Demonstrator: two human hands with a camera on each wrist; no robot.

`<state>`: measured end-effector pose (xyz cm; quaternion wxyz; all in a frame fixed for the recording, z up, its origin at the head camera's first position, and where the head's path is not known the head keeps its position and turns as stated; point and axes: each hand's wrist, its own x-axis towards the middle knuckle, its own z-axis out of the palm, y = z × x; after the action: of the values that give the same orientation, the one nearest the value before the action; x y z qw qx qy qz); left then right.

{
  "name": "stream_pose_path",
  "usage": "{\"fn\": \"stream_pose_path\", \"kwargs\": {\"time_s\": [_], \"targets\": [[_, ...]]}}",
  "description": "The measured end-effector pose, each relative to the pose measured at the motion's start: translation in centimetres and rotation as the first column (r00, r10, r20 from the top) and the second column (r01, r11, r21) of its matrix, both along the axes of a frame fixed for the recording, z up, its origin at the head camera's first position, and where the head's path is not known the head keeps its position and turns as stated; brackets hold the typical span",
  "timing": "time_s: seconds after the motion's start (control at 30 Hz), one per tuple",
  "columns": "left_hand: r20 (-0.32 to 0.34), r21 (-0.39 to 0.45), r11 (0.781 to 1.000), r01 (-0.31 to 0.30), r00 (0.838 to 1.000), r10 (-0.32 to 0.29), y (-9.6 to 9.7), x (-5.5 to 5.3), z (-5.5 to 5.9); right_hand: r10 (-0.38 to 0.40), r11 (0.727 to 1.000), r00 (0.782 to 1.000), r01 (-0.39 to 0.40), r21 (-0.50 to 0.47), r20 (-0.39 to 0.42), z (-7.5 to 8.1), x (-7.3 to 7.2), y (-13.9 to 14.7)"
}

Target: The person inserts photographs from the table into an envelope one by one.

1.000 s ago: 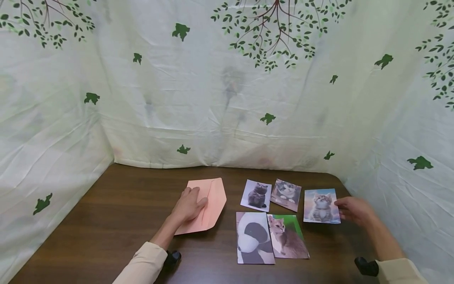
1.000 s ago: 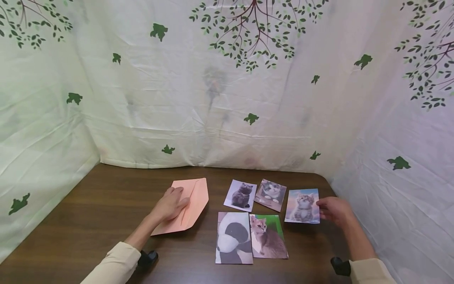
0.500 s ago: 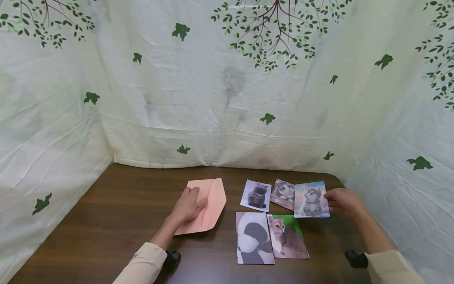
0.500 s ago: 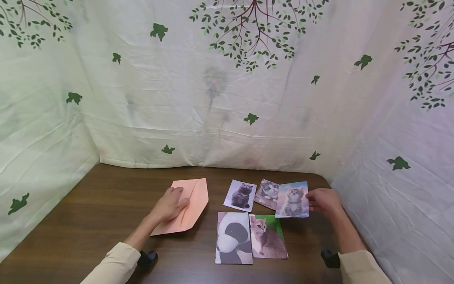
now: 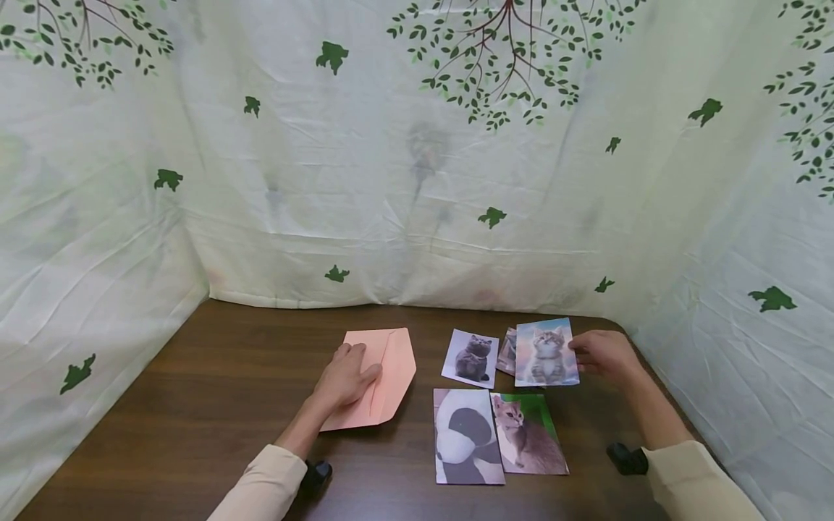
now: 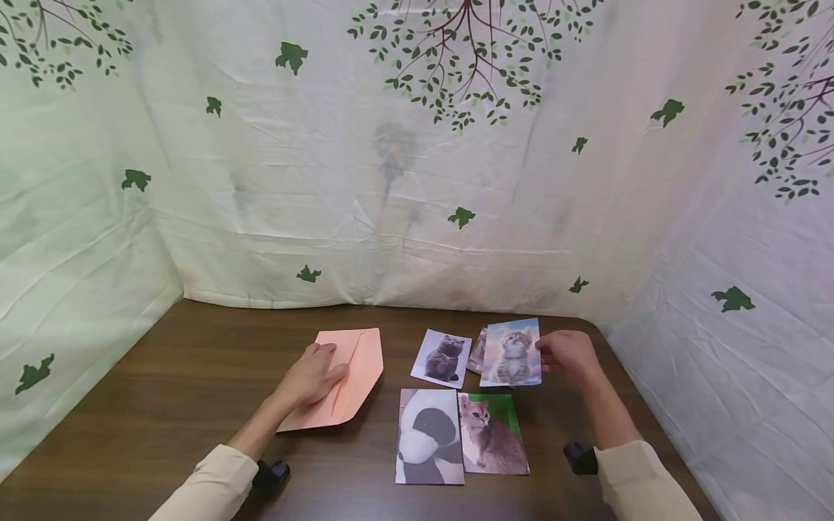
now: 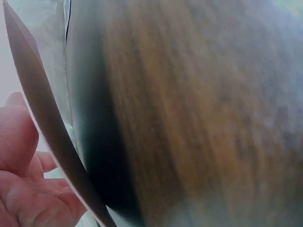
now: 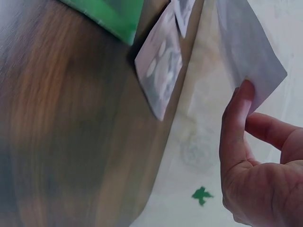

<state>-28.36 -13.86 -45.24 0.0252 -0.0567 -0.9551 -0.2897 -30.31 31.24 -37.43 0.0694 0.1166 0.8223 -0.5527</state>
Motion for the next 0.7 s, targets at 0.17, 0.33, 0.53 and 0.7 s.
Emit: {"fn": "stream_pose_path", "kwargs": {"time_s": [0.17,0.33,0.53,0.7], "targets": [[0.011,-0.009,1.000,-0.002,1.000,0.002,0.0,0.0,-0.1,0.006,1.000,1.000,-0.006,-0.010,-0.017,0.4,-0.4,-1.4],[0.014,-0.017,1.000,0.000,1.000,0.000,0.0,0.0,0.1,0.020,0.999,1.000,-0.021,-0.041,-0.025,0.8,-0.8,-2.8],[0.014,-0.024,1.000,0.000,1.000,0.001,0.0,0.0,0.2,0.043,0.997,0.999,-0.045,-0.064,-0.029,1.0,-1.4,-4.7],[0.018,-0.024,1.000,-0.004,1.000,0.005,0.0,0.0,0.1,0.068,0.994,0.997,-0.071,-0.080,-0.036,1.1,-1.7,-6.2]]}}
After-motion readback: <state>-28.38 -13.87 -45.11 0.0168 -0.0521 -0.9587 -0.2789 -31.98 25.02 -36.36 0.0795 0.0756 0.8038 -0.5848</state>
